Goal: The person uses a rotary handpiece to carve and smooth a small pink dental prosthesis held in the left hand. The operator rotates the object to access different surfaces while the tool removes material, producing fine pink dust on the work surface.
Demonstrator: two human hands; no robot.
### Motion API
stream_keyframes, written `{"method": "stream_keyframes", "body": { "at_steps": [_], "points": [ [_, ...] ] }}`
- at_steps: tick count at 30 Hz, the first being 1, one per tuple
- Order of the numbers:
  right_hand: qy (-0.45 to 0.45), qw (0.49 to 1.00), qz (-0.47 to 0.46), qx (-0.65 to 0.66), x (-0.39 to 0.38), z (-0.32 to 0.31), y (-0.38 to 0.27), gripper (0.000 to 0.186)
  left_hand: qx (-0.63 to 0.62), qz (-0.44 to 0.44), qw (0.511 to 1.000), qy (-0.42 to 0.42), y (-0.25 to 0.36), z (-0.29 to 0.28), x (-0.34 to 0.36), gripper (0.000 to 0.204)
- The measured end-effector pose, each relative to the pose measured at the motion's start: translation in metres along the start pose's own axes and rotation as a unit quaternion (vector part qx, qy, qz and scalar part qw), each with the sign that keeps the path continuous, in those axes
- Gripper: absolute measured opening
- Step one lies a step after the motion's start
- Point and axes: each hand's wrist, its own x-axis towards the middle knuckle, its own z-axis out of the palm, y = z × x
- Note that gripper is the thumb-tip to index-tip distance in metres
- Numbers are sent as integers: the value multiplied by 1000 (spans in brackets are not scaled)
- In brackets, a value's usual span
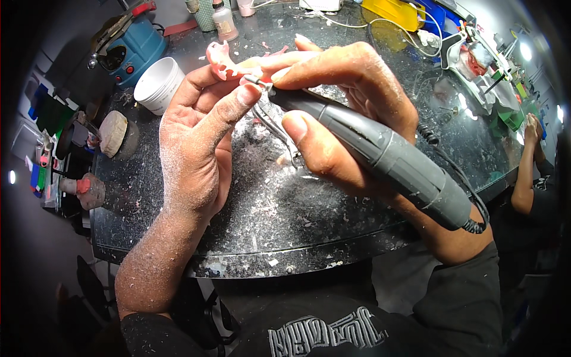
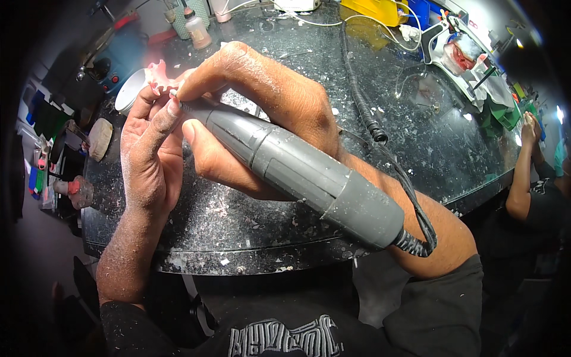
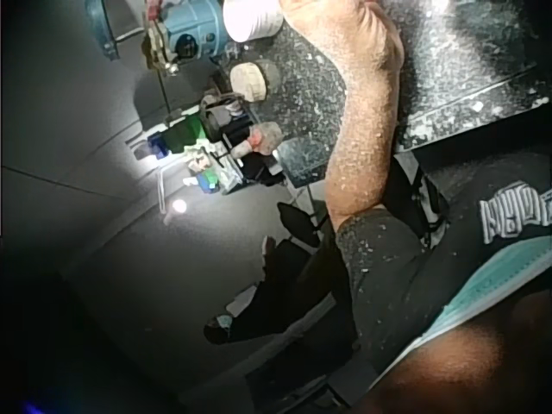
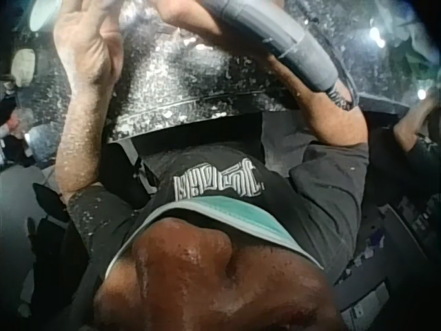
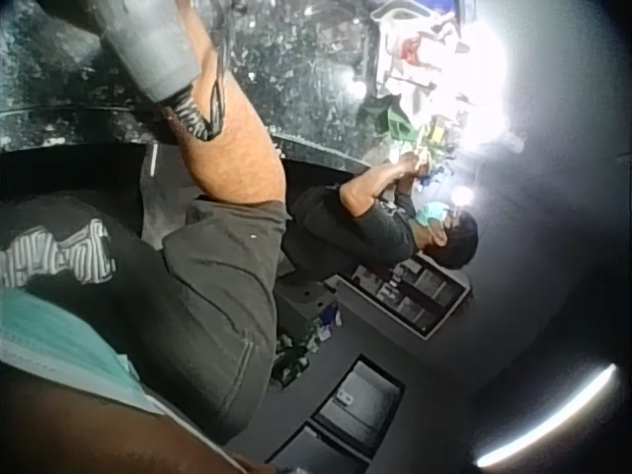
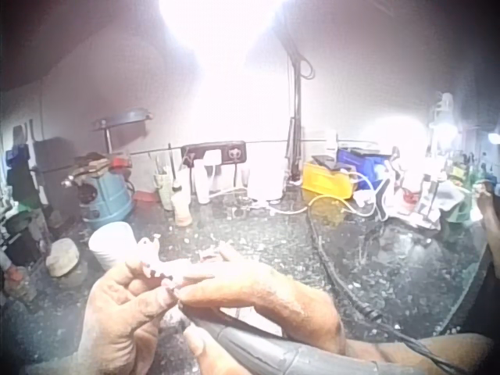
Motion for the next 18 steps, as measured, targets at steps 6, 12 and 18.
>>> {"method": "stream_keyframes", "body": {
  "at_steps": [6, 12, 18],
  "points": [
    [-7, 1000, -8, -23, 0, 0, -1, 32, -4, 2, 1000, -8, -1, -2, 0, 33],
    [-12, 999, -7, -34, 1, 0, -2, 33, 2, 13, 1000, -8, -1, -2, -1, 31],
    [-9, 999, -23, -33, 2, -1, 2, 34, 33, 32, 999, -12, -1, 0, -1, 34]
  ]
}}
